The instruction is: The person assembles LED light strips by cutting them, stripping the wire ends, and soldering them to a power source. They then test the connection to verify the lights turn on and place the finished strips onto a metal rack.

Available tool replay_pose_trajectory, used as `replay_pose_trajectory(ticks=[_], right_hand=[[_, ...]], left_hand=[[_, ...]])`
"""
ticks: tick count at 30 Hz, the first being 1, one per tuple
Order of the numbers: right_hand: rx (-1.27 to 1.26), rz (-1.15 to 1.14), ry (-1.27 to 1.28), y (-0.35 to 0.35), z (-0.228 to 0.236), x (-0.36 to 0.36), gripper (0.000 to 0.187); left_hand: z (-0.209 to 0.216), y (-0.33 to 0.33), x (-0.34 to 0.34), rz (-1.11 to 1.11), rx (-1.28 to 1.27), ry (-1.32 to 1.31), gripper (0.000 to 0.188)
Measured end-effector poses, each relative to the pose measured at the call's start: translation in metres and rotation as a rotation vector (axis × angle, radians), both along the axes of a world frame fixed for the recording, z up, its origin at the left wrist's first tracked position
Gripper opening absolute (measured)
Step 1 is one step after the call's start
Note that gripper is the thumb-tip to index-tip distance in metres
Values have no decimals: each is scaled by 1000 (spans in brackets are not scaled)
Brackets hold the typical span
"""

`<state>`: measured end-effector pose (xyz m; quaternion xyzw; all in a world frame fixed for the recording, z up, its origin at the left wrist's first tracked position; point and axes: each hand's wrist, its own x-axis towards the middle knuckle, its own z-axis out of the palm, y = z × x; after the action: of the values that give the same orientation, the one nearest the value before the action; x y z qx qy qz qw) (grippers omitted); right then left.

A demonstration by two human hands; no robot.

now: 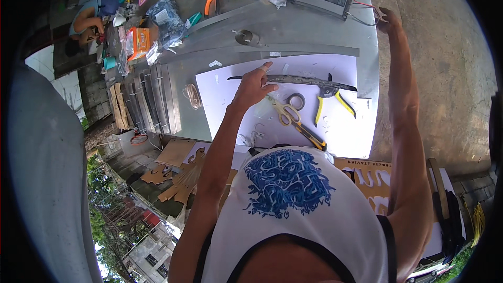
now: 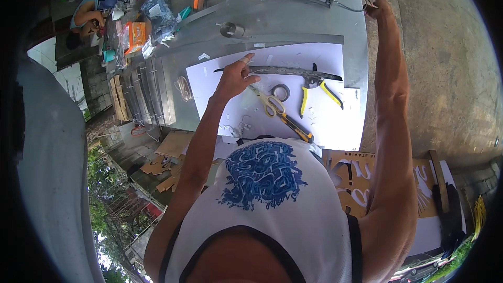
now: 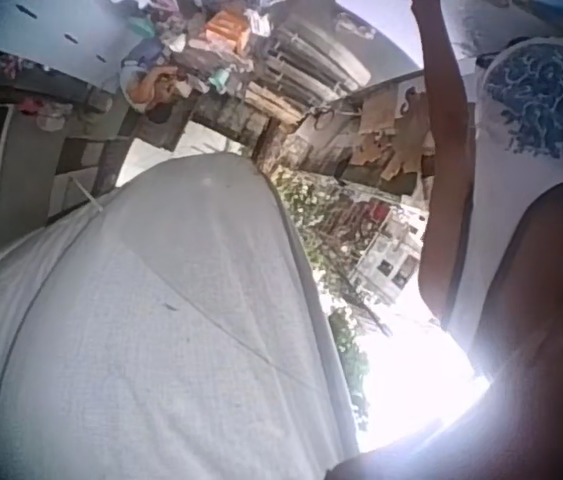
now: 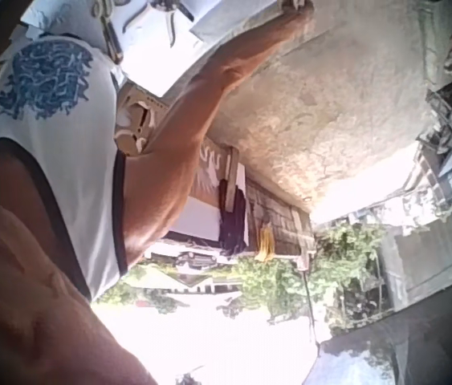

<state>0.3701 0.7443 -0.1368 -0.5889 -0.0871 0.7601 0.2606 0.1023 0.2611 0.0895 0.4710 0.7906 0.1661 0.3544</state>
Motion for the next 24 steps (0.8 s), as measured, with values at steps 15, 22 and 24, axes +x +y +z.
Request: replay_pose_trajectory(ticks=[15,22,24], right_hand=[[188,-542,399,22,-32,34,32],[761,-395,270,33,42,99,30],[879,-352,171,-1,105,79,31]], left_hand=[[12,-34,-17,174,118,-260,43],[8,-39,-22,324,161,-480,22],[2,-47,-24,369,176,-465,20]])
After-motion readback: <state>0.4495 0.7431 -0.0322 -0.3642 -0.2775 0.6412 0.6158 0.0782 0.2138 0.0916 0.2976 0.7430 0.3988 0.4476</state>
